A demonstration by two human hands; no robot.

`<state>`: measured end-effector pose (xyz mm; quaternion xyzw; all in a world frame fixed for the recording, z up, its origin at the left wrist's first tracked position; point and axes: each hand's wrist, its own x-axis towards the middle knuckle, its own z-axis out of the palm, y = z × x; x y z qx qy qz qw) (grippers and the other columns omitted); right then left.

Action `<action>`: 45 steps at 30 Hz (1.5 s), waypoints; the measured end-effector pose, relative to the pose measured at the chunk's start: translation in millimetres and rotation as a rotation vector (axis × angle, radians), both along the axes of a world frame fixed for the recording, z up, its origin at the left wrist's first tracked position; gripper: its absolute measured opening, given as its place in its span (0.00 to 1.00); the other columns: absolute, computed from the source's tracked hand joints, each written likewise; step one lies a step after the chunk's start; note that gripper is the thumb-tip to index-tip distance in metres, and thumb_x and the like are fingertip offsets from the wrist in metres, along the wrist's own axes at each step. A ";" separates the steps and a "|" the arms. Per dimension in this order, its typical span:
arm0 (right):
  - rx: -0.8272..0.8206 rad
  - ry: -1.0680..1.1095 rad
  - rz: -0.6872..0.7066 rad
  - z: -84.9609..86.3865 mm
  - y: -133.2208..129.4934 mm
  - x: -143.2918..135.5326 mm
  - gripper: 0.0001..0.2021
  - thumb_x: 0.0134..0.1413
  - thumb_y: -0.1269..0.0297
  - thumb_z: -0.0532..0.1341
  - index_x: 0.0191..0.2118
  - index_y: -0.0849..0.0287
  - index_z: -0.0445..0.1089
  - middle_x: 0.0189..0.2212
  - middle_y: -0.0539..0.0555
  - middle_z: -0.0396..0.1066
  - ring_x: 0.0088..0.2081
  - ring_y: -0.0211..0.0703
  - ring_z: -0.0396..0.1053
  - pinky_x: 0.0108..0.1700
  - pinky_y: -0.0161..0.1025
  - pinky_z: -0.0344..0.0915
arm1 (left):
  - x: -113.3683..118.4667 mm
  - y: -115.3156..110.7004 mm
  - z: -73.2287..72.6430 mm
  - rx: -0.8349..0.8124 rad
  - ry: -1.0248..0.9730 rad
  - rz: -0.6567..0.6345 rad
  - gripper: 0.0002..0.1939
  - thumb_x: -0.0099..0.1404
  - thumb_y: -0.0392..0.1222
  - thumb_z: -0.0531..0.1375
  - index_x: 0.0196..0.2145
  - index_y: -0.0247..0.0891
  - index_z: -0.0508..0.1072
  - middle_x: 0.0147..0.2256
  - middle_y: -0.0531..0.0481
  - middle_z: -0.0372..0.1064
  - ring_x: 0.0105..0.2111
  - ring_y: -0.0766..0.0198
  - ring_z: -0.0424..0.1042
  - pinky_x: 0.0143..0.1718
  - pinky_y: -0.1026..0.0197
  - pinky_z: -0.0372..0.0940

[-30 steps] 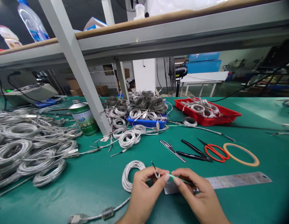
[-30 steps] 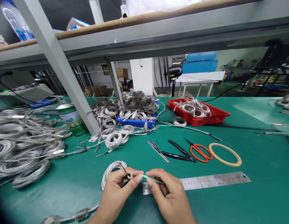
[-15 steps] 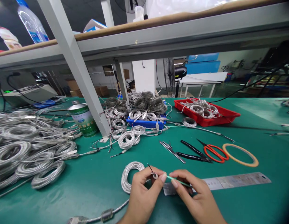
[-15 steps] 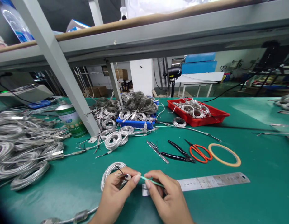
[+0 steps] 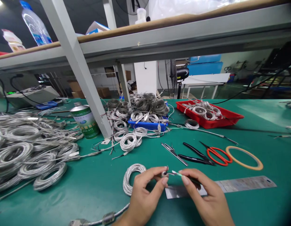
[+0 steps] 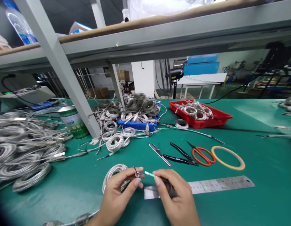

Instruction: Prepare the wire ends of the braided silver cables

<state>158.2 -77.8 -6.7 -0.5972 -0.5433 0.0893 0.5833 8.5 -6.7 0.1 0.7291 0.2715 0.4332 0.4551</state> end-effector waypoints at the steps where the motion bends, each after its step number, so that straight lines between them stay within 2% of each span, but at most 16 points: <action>1: 0.024 -0.016 0.001 0.1 -0.2 -0.8 0.06 0.51 0.63 0.58 0.33 0.54 0.71 0.28 0.50 0.73 0.26 0.40 0.68 0.29 0.32 0.65 | -1.5 1.3 0.2 0.082 0.012 -0.004 0.10 0.59 0.34 0.58 0.39 0.39 0.73 0.33 0.48 0.75 0.31 0.63 0.73 0.35 0.64 0.66; 5: 0.090 -0.127 0.046 1.2 -0.8 0.0 0.06 0.51 0.67 0.58 0.34 0.54 0.72 0.27 0.51 0.73 0.25 0.40 0.67 0.27 0.35 0.64 | -4.9 7.4 0.7 0.354 0.000 -0.033 0.12 0.57 0.29 0.59 0.38 0.37 0.74 0.35 0.46 0.76 0.36 0.61 0.73 0.39 0.63 0.66; 8: 0.125 -0.225 0.102 2.9 -0.5 4.1 0.06 0.50 0.70 0.58 0.34 0.55 0.71 0.23 0.50 0.72 0.20 0.38 0.63 0.25 0.36 0.62 | -5.3 10.5 0.3 0.405 0.010 -0.037 0.12 0.56 0.27 0.59 0.38 0.36 0.74 0.34 0.45 0.76 0.36 0.62 0.73 0.39 0.64 0.66; 13: 0.144 -0.285 0.154 4.5 0.7 7.0 0.07 0.50 0.73 0.58 0.34 0.56 0.70 0.22 0.49 0.70 0.21 0.38 0.63 0.25 0.36 0.61 | -5.6 10.7 -0.3 0.399 0.024 -0.046 0.13 0.56 0.26 0.58 0.39 0.35 0.74 0.36 0.45 0.75 0.37 0.63 0.73 0.40 0.65 0.65; 18: 0.133 -0.276 0.148 5.1 0.8 5.0 0.06 0.50 0.72 0.57 0.34 0.57 0.70 0.21 0.49 0.70 0.21 0.38 0.62 0.25 0.36 0.61 | -5.8 9.0 1.6 0.399 0.029 -0.065 0.12 0.58 0.27 0.57 0.39 0.35 0.73 0.36 0.45 0.75 0.38 0.63 0.72 0.41 0.66 0.64; 24: 0.129 -0.322 0.161 -0.6 1.1 6.3 0.08 0.51 0.73 0.57 0.37 0.56 0.69 0.21 0.49 0.69 0.21 0.37 0.62 0.25 0.36 0.62 | -5.2 9.3 2.6 0.392 0.044 -0.102 0.13 0.59 0.27 0.56 0.41 0.35 0.72 0.36 0.46 0.74 0.38 0.64 0.71 0.41 0.66 0.63; 30: 0.128 -0.367 0.207 -3.5 0.7 6.4 0.10 0.52 0.75 0.56 0.39 0.57 0.69 0.22 0.50 0.69 0.22 0.39 0.64 0.25 0.37 0.61 | -3.5 9.2 0.0 0.341 0.084 -0.205 0.15 0.60 0.28 0.55 0.44 0.39 0.71 0.39 0.45 0.73 0.40 0.62 0.69 0.42 0.62 0.63; 38: 0.174 -0.303 0.125 1.9 0.7 6.0 0.08 0.50 0.74 0.57 0.36 0.57 0.69 0.19 0.48 0.67 0.19 0.37 0.61 0.21 0.34 0.60 | -5.5 9.7 3.7 0.305 0.061 -0.190 0.11 0.61 0.29 0.54 0.40 0.35 0.70 0.36 0.45 0.71 0.39 0.61 0.68 0.41 0.63 0.62; 45: 0.198 -0.406 0.143 -2.7 -0.1 7.9 0.11 0.48 0.76 0.58 0.38 0.57 0.69 0.23 0.50 0.71 0.22 0.38 0.65 0.26 0.37 0.62 | -5.6 10.5 0.9 0.311 0.049 -0.187 0.12 0.61 0.28 0.53 0.41 0.36 0.70 0.37 0.45 0.70 0.39 0.62 0.68 0.42 0.63 0.61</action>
